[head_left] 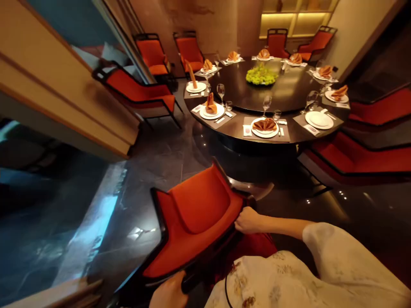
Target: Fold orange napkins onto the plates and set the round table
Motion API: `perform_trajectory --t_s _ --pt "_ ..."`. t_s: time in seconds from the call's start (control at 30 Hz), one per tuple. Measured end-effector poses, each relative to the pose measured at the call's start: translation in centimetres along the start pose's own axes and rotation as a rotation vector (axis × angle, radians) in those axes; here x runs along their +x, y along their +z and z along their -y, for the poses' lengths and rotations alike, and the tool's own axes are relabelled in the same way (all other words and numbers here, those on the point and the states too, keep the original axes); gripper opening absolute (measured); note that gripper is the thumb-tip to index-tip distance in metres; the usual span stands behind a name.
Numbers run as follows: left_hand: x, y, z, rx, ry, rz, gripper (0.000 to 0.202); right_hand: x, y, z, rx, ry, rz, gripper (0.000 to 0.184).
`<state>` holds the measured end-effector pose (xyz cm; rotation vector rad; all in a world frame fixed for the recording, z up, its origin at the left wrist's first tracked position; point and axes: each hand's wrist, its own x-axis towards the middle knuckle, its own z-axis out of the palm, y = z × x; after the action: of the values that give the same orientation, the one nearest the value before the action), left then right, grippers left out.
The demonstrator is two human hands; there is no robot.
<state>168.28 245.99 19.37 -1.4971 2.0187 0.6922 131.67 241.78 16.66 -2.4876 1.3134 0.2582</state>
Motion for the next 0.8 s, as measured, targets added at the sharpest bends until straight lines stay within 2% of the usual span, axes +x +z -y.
perform_trajectory --t_s 0.17,0.3,0.4,0.53,0.6,0.63,0.7,0.8 --pt "7.7 -5.8 -5.5 0.209 0.266 -0.003 0.025 -7.4 2.1 -1.5 0.115 0.432 0.020 0.043" --pt "13.1 -8.7 -11.2 0.308 0.476 -0.019 0.021 -12.2 2.7 -3.5 0.148 0.670 0.042 0.047" --pt "15.5 -9.2 -16.8 0.310 0.619 -0.029 0.023 -16.0 2.9 -6.0 0.142 0.826 0.098 0.048" --pt "17.0 -7.9 -24.7 0.272 0.786 -0.006 0.027 -21.3 3.3 -10.1 0.143 0.977 0.155 0.046" --pt "17.8 -7.9 -27.2 0.260 0.904 0.002 0.027 -23.3 3.4 -11.9 0.133 1.049 0.177 0.049" --pt "18.4 -8.2 -27.6 0.253 0.969 -0.002 0.028 -24.0 3.5 -12.5 0.129 1.079 0.186 0.050" --pt "19.8 -9.6 -26.8 0.255 1.065 -0.031 0.031 -24.7 3.7 -13.2 0.121 1.107 0.189 0.051" --pt "22.1 -12.3 -22.9 0.343 1.048 -0.074 0.029 -24.8 4.4 -12.5 0.118 1.094 0.171 0.051"
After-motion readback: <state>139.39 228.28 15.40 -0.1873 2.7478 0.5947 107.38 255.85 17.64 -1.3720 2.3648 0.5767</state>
